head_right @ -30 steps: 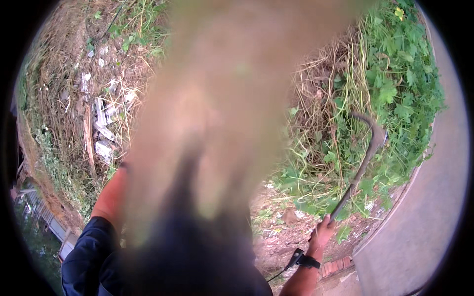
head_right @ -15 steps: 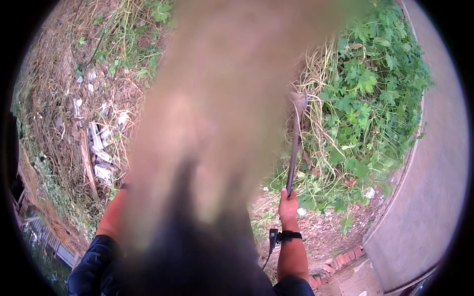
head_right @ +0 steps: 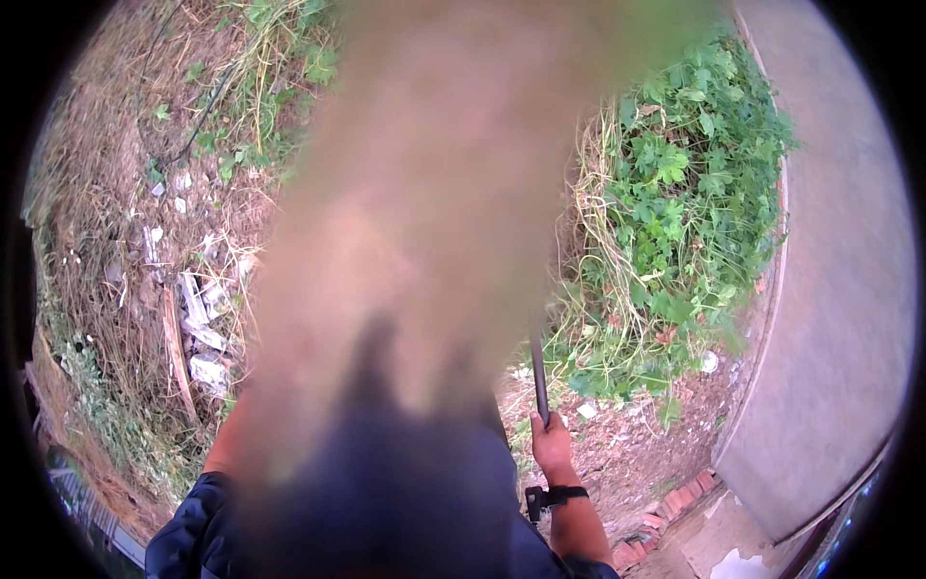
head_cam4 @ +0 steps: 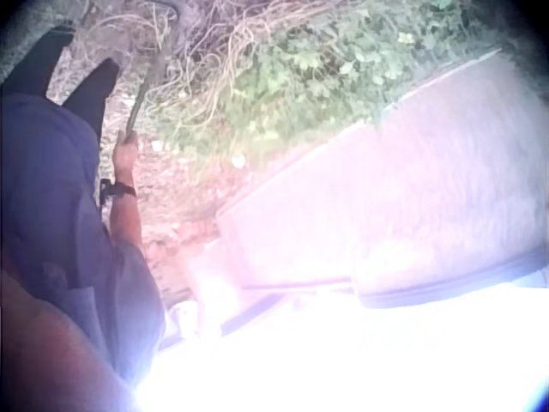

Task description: The person uses a hook-like tool to pull pieces of wood out of overgrown vegetation on the ground and then picks them up by hand.

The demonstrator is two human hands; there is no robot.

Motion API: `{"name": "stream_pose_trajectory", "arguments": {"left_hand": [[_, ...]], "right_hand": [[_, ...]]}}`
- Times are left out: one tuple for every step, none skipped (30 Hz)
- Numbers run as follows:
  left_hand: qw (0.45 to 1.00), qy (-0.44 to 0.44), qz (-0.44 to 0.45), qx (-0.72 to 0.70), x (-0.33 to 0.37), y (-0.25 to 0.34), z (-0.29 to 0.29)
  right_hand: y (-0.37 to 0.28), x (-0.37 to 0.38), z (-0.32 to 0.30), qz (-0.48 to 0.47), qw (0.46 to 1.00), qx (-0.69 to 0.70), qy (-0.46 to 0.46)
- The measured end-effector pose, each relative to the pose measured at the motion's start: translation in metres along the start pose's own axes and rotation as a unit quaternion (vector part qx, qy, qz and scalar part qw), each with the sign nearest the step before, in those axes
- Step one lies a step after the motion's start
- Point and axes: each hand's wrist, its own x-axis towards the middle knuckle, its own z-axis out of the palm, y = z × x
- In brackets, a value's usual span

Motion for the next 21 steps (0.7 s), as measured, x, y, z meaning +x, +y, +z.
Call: {"name": "stream_pose_trajectory", "arguments": {"left_hand": [[1.0, -0.002, 0.0, -0.007, 0.001, 0.0, -0.005], [1.0, -0.003, 0.001, -0.015, 0.003, 0.0, -0.01], [1.0, -0.003, 0.004, -0.024, 0.005, 0.0, -0.015], [1.0, 0.004, 0.018, -0.025, 0.007, -0.001, -0.018], [0.999, 0.011, 0.029, -0.025, 0.008, -0.001, -0.022], [0.999, 0.018, 0.039, -0.025, 0.009, -0.002, -0.025], [0.999, 0.02, 0.033, -0.021, 0.01, -0.004, -0.027], [0.999, 0.023, 0.025, -0.017, 0.012, -0.007, -0.03], [0.999, 0.027, 0.017, -0.015, 0.012, -0.01, -0.031], [0.999, 0.026, 0.0, -0.038, 0.013, -0.014, -0.032], [0.999, 0.025, -0.01, -0.036, 0.014, -0.018, -0.033], [0.999, 0.025, -0.019, -0.033, 0.014, -0.024, -0.033], [0.999, 0.025, -0.025, -0.03, 0.016, -0.029, -0.033], [0.998, 0.032, -0.029, -0.034, 0.017, -0.036, -0.032], [0.998, 0.038, -0.033, -0.037, 0.017, -0.043, -0.031], [0.998, 0.045, -0.035, -0.04, 0.018, -0.049, -0.03], [0.997, 0.043, -0.04, -0.053, 0.02, -0.055, -0.028], [0.996, 0.04, -0.045, -0.066, 0.021, -0.061, -0.027], [0.995, 0.037, -0.05, -0.078, 0.021, -0.067, -0.026], [0.993, 0.032, -0.045, -0.101, 0.022, -0.071, -0.024], [0.995, 0.04, -0.053, -0.08, 0.022, -0.074, -0.021]], "right_hand": [[-0.008, -0.003, 0.0, -0.008, 1.0, 0.0, -0.009], [-0.017, -0.001, 0.003, -0.01, 1.0, 0.001, -0.021], [-0.027, 0.004, 0.005, -0.022, 0.999, 0.008, -0.028], [-0.036, 0.008, 0.01, -0.059, 0.998, 0.029, -0.013], [-0.045, 0.014, 0.015, -0.074, 0.997, 0.021, -0.003], [-0.055, 0.024, 0.02, -0.091, 0.996, 0.016, 0.009], [-0.066, 0.035, 0.025, -0.104, 0.994, 0.01, 0.018], [-0.078, 0.048, 0.029, -0.12, 0.992, -0.001, 0.021], [-0.092, 0.063, 0.032, -0.119, 0.993, -0.016, 0.024], [-0.108, 0.08, 0.035, -0.147, 0.987, -0.044, 0.039], [-0.124, 0.096, 0.037, -0.142, 0.985, -0.086, 0.05], [-0.14, 0.111, 0.036, -0.196, 0.974, -0.109, 0.034], [-0.158, 0.13, 0.034, -0.241, 0.959, -0.147, 0.017], [-0.178, 0.146, 0.035, -0.254, 0.953, -0.161, 0.022], [-0.194, 0.16, 0.036, -0.262, 0.945, -0.195, 0.022], [-0.207, 0.173, 0.035, -0.282, 0.939, -0.197, 0.023], [-0.216, 0.186, 0.033, -0.292, 0.933, -0.211, 0.021], [-0.223, 0.2, 0.031, -0.266, 0.931, -0.248, 0.007], [-0.226, 0.214, 0.028, -0.24, 0.928, -0.285, -0.007], [-0.222, 0.224, 0.027, -0.212, 0.923, -0.321, -0.022], [-0.21, 0.234, 0.022, -0.187, 0.93, -0.317, -0.008]]}}
